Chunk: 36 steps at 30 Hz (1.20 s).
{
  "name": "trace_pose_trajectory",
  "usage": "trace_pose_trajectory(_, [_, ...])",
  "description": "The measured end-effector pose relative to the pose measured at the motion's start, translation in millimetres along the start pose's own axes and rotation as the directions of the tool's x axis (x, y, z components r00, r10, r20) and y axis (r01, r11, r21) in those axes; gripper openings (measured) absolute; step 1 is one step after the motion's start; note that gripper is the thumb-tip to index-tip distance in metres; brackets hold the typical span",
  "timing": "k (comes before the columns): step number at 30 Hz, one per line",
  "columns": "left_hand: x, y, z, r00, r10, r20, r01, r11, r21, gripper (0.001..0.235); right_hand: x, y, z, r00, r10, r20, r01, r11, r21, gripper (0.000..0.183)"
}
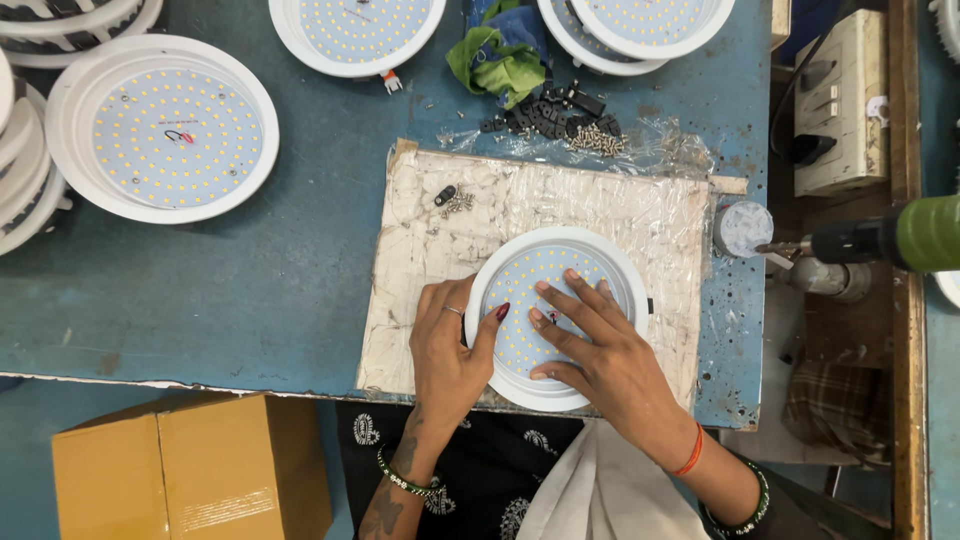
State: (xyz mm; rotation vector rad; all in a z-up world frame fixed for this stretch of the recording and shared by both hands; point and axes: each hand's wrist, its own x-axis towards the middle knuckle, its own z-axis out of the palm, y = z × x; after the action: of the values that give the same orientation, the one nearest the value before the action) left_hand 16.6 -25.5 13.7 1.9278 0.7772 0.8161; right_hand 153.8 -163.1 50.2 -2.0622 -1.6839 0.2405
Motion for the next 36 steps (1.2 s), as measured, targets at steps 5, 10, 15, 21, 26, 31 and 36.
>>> trace_pose_trajectory(5, [0.4, 0.2, 0.2, 1.000, -0.011, 0.000, 0.011, 1.000, 0.004, 0.032, -0.6, -0.2, 2.6, 1.000, 0.011, -0.007, -0.011, 1.000, 0.002, 0.060])
trace_pose_trajectory(10, [0.0, -0.9, 1.5, 1.000, -0.017, -0.004, 0.017, 1.000, 0.005, 0.033, -1.1, -1.1, 3.6, 1.000, 0.004, -0.015, -0.004, 1.000, -0.012, 0.060])
trace_pose_trajectory(15, [-0.3, -1.6, 2.2, 1.000, -0.020, -0.008, 0.020, 1.000, 0.004, 0.033, -2.0, -0.6, -1.0, 1.000, -0.024, 0.016, 0.024, 1.000, -0.014, 0.058])
trace_pose_trajectory(21, [-0.6, -1.7, 2.1, 1.000, -0.031, -0.001, 0.031, 0.999, -0.011, 0.034, -3.2, -1.3, -0.5, 1.000, -0.020, 0.014, 0.021, 1.000, -0.010, 0.056])
trace_pose_trajectory(26, [0.0, -1.5, 1.3, 1.000, -0.029, 0.010, 0.029, 1.000, 0.006, 0.033, -4.2, 0.5, 0.1, 1.000, -0.016, 0.010, 0.016, 1.000, -0.003, 0.058])
trace_pose_trajectory(31, [-1.3, -1.9, -3.3, 0.999, 0.038, -0.012, -0.038, 0.999, -0.016, 0.030, -11.6, 2.6, -10.0, 0.995, -0.029, -0.096, 0.045, 0.985, 0.170, 0.056])
trace_pose_trajectory(36, [17.2, -16.5, -13.8, 0.995, -0.081, -0.058, 0.077, 0.995, -0.068, 0.027, -47.3, 33.8, -62.7, 0.834, -0.081, -0.546, -0.039, 0.978, -0.204, 0.037])
